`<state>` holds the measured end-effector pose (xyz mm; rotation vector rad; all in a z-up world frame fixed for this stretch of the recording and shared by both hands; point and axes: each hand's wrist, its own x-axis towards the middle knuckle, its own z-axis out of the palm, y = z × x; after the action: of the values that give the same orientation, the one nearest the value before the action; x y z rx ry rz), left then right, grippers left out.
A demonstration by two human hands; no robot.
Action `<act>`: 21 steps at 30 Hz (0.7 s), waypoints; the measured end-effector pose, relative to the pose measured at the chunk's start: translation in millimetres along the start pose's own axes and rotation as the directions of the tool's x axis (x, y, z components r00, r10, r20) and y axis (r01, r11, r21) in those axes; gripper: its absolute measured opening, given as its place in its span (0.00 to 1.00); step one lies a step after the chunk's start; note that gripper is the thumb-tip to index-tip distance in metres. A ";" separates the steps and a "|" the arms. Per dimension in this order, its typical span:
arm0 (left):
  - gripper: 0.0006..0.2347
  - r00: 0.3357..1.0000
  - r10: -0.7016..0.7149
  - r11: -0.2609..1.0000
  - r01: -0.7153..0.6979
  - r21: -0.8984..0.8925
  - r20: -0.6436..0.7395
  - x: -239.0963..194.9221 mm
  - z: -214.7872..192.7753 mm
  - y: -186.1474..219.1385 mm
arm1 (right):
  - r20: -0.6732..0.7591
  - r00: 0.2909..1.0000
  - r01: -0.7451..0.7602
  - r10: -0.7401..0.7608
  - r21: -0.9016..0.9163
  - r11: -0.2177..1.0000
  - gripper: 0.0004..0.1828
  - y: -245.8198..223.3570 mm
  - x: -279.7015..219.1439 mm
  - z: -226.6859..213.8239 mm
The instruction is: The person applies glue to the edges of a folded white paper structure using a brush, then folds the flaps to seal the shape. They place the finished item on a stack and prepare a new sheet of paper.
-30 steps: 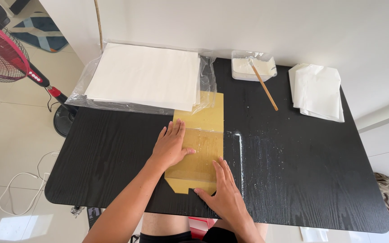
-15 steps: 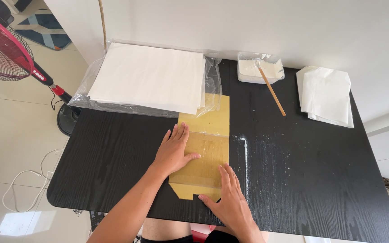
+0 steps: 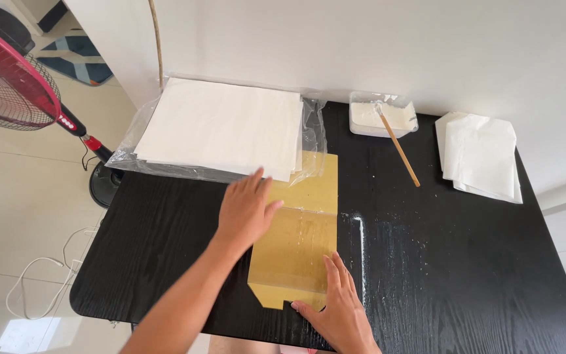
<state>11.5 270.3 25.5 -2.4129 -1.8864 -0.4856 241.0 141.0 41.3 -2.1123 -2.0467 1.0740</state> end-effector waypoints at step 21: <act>0.13 0.993 0.052 0.982 -0.031 -0.184 0.109 107.2 75.8 -52.1 | 0.050 0.995 -0.086 0.089 -0.068 0.994 0.62 11.6 17.8 13.6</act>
<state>1.1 401.4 -26.0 -2.6432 -1.9077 -0.5528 243.2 149.1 17.5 -2.2487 -2.0575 1.1004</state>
